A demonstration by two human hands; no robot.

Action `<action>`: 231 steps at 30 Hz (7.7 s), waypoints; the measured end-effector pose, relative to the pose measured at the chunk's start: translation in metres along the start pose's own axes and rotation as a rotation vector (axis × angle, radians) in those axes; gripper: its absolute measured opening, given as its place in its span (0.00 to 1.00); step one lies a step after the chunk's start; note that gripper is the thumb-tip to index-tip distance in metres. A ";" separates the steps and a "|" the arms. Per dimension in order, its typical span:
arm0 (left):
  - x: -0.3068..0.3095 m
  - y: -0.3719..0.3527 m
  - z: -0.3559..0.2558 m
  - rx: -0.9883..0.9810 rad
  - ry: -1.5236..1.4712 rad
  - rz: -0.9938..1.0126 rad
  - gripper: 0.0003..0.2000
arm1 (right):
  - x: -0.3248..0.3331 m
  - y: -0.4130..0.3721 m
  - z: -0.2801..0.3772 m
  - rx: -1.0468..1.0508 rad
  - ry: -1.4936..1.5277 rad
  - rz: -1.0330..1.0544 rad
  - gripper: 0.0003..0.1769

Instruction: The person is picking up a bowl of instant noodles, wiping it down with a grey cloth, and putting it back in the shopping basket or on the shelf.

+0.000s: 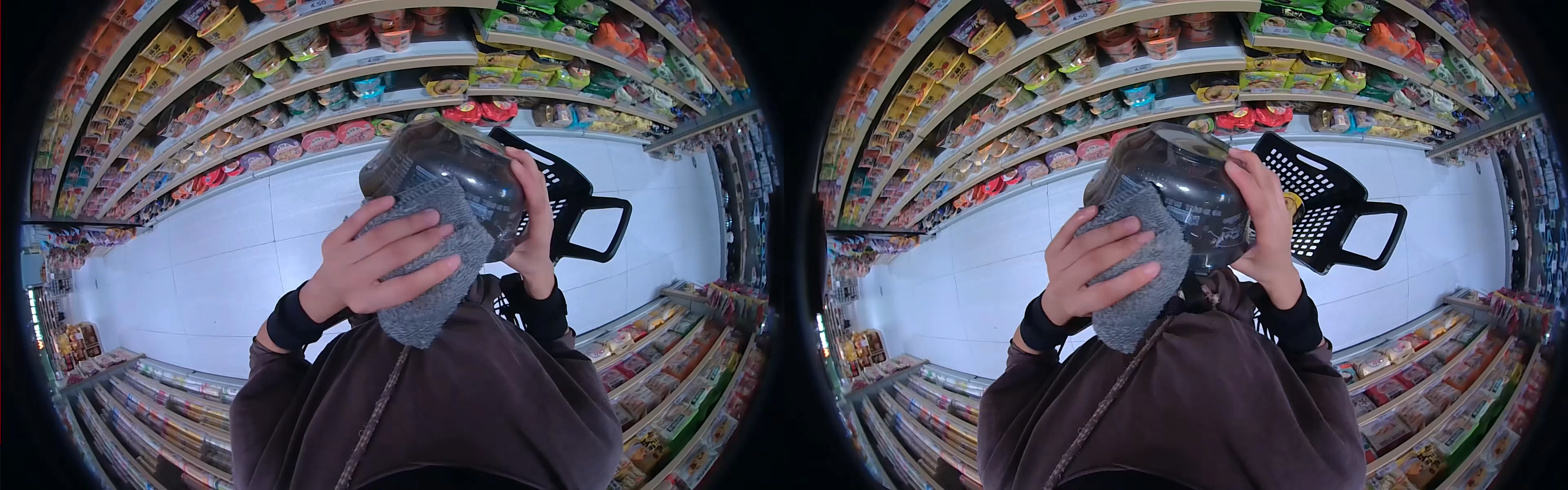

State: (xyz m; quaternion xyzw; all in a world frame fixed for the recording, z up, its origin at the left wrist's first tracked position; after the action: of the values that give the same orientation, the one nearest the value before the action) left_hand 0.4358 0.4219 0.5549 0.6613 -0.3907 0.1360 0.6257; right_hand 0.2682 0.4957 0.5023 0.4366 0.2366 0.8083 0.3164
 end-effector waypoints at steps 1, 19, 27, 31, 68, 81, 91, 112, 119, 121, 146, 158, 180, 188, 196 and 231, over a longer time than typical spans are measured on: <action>0.004 -0.001 0.002 0.016 -0.046 -0.052 0.13 | 0.001 0.000 0.000 0.019 0.033 0.007 0.43; -0.022 -0.079 0.111 0.958 -0.992 -1.169 0.17 | -0.017 -0.082 -0.068 -0.614 0.537 -0.077 0.39; -0.066 -0.092 0.079 0.689 -1.624 -0.606 0.27 | -0.026 -0.057 -0.022 -0.545 0.987 -0.055 0.28; -0.062 -0.073 0.058 0.980 -1.429 -0.341 0.29 | -0.037 -0.065 -0.041 -0.515 0.950 0.077 0.27; -0.009 -0.009 0.038 0.314 -0.642 0.099 0.20 | -0.017 -0.007 0.002 -0.112 0.166 0.422 0.39; 0.005 -0.008 0.022 0.131 -0.509 0.129 0.21 | -0.009 -0.009 0.000 -0.125 0.291 0.273 0.35; 0.004 -0.056 0.055 0.333 -0.661 -0.209 0.17 | 0.012 -0.031 -0.030 -0.328 0.384 0.096 0.38; 0.008 0.007 0.011 0.095 -0.498 -0.026 0.28 | -0.003 -0.020 -0.014 -0.463 0.872 0.094 0.22; -0.005 -0.009 0.030 0.242 -0.700 -0.184 0.29 | 0.000 -0.020 -0.014 -0.484 0.790 0.029 0.24; -0.008 -0.013 0.030 0.284 -0.764 -0.209 0.31 | 0.000 -0.023 -0.020 -0.631 0.812 -0.045 0.24; -0.080 -0.071 0.068 0.829 -1.755 -0.791 0.36 | -0.035 -0.069 -0.069 -0.376 1.291 -0.022 0.33; -0.064 -0.072 0.073 1.080 -1.526 -0.501 0.34 | -0.044 -0.031 -0.036 -0.833 1.098 0.122 0.28; -0.075 -0.088 0.089 1.234 -1.516 -0.645 0.24 | -0.053 -0.030 -0.044 -0.828 0.878 0.146 0.20; -0.059 -0.073 0.084 1.294 -1.766 -0.806 0.25 | -0.058 -0.036 -0.059 -0.955 1.080 0.072 0.19; -0.064 -0.049 0.090 1.143 -1.698 -0.963 0.25 | -0.079 -0.040 -0.035 -1.201 1.760 0.143 0.18; -0.041 -0.023 0.065 0.489 -0.976 -0.472 0.33 | -0.071 -0.037 -0.007 -0.978 2.010 0.283 0.19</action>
State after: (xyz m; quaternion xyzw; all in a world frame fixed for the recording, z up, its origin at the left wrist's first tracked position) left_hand 0.4043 0.3736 0.4992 0.8413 -0.4331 -0.2405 0.2163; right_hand 0.3032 0.4693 0.4353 -0.5605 -0.0097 0.8277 0.0250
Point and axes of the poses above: each hand's wrist, its own y-axis towards the middle knuckle, its own x-axis out of the back of the hand, z = x × y, the point moved 5 cm from there along y, towards the middle knuckle, and after that the axes turned 14 degrees about -y, right-handed, at the moved point
